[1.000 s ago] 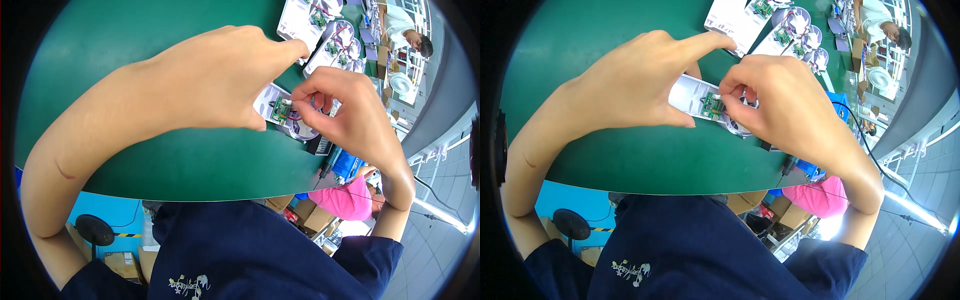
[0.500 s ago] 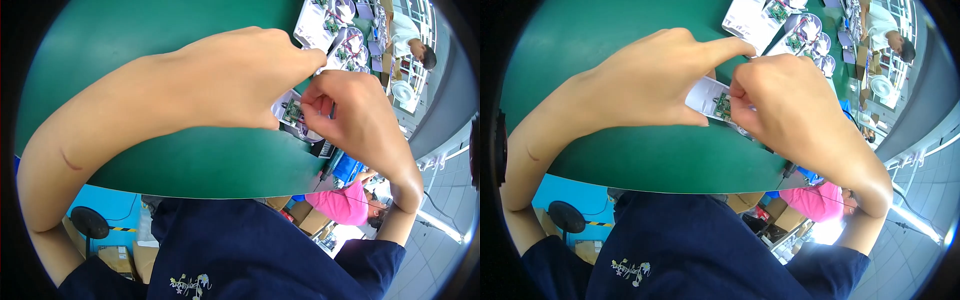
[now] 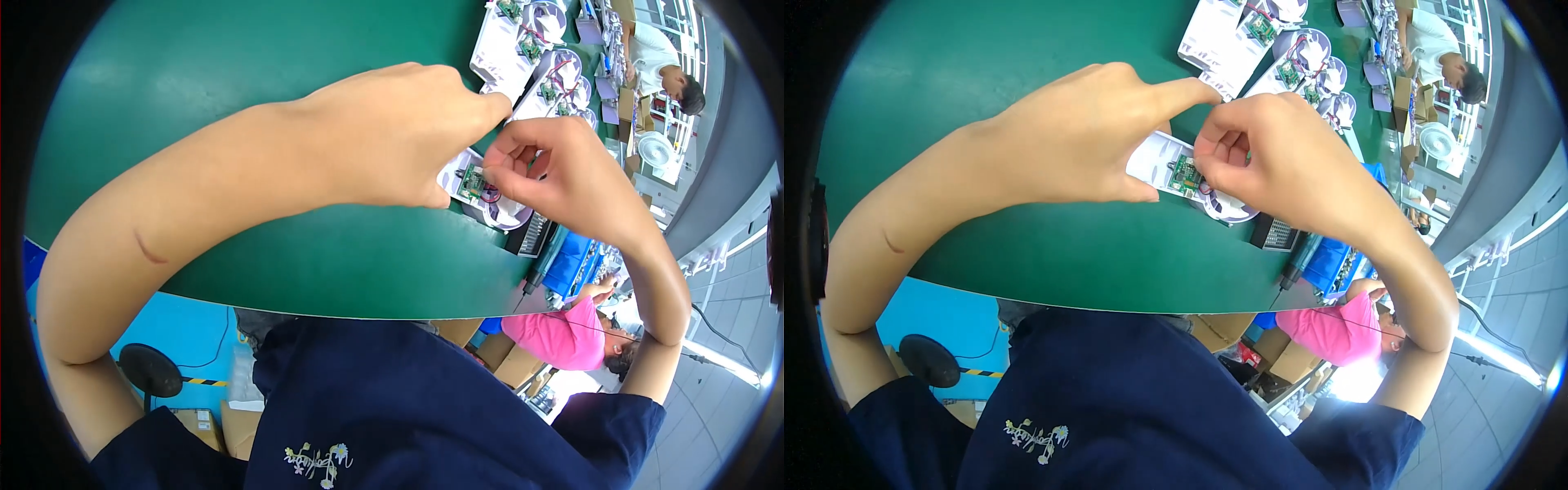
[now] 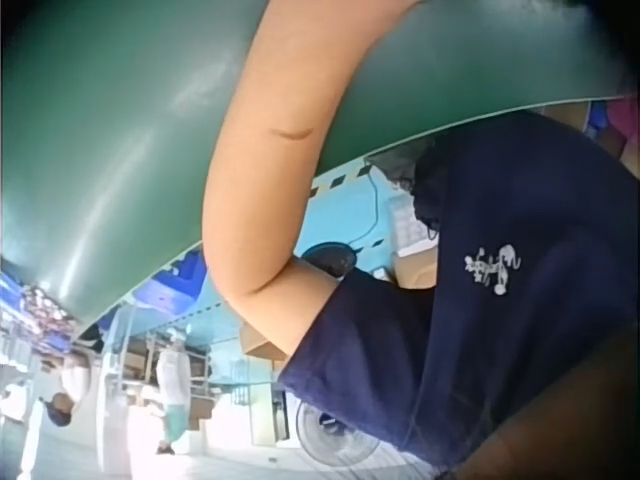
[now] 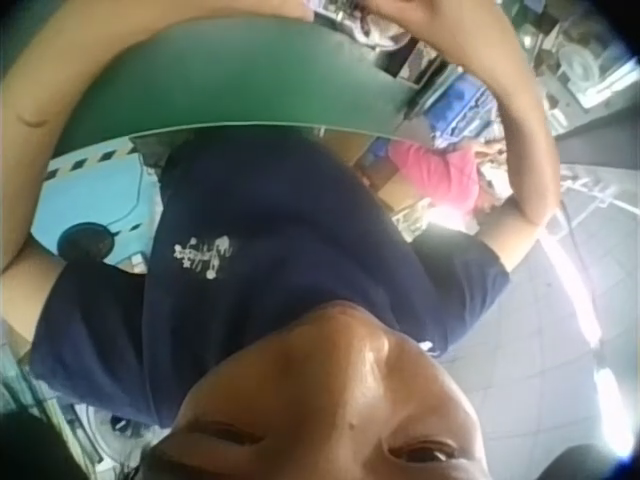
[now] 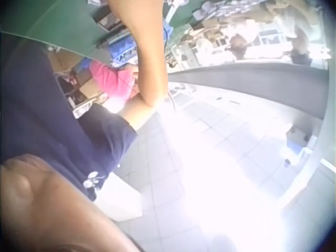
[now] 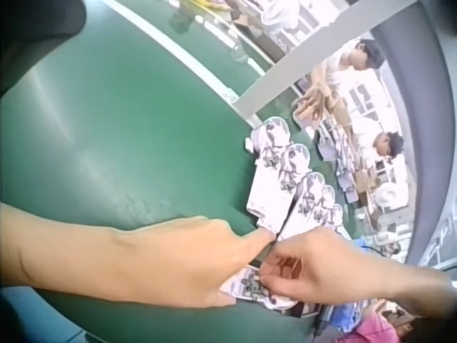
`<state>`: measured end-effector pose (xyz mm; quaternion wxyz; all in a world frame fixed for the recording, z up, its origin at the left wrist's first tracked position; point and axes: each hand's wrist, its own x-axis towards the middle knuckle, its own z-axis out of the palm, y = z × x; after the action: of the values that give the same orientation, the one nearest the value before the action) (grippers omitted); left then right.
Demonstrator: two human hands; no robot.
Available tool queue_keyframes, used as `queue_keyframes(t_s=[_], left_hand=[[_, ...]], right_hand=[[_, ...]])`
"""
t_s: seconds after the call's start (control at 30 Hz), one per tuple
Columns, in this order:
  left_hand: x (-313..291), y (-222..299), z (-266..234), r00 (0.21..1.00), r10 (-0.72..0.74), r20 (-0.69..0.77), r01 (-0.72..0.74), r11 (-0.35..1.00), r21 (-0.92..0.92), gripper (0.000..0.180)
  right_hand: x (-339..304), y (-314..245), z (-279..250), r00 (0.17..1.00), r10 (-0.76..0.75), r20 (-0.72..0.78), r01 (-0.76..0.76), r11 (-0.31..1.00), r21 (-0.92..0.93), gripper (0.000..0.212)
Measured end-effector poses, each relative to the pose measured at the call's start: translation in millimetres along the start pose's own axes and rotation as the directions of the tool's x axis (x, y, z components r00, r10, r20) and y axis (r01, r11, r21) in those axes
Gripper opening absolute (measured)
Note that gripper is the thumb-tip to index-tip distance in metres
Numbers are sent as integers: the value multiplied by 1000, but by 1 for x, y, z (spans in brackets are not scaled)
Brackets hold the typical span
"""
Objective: The person assembles handheld fans by inserting circuit boards into plastic fan casings, positioning wires, and driving screws with an electric screwdriver.
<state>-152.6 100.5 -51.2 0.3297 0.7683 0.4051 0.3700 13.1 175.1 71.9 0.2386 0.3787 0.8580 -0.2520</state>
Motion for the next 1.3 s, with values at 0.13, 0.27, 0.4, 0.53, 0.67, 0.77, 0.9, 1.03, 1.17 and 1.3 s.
queue_keyframes(t_s=[0.13, 0.27, 0.4, 0.53, 0.67, 0.77, 0.9, 1.03, 1.17, 1.3], left_hand=[[3, 2, -6, 997, -34, 72, 35, 999, -17, 72], [1, 4, -7, 994, -56, 96, 58, 998, -14, 73], [-6, -1, 7, 984, 101, -144, -102, 995, -1, 37], [-5, -8, 12, 986, 105, -130, -105, 994, 9, 36], [-1, 11, -18, 998, 60, -18, -59, 998, 29, 78], [8, -1, -9, 991, -83, 101, 90, 993, -74, 70], [-12, 8, -37, 969, -149, 196, 150, 989, 10, 47], [-49, 17, -105, 946, -323, 20, 320, 943, 91, 41], [-61, 13, -124, 857, -457, -238, 495, 858, 138, 42], [-48, 11, -116, 910, 4, -416, 318, 636, 703, 55]], right_hand=[[5, 6, -8, 992, 27, 126, -45, 988, 145, 14], [7, 4, -9, 976, 78, 202, -117, 976, 186, 16], [12, 5, -8, 964, 100, 246, -157, 961, 226, 16], [17, 11, -3, 947, 149, 286, -228, 937, 265, 16], [3, 1, -20, 970, 111, 218, -163, 958, 235, 17], [6, 23, -24, 992, 0, 129, -31, 972, 234, 29], [7, 34, -43, 982, -48, -181, 79, 982, 171, 25], [43, 67, -50, 810, -243, -534, 222, 969, -103, 27], [33, 73, -44, 853, -164, -496, 59, 973, -222, 48], [36, 72, -37, 851, -246, -463, 152, 961, -230, 43]])
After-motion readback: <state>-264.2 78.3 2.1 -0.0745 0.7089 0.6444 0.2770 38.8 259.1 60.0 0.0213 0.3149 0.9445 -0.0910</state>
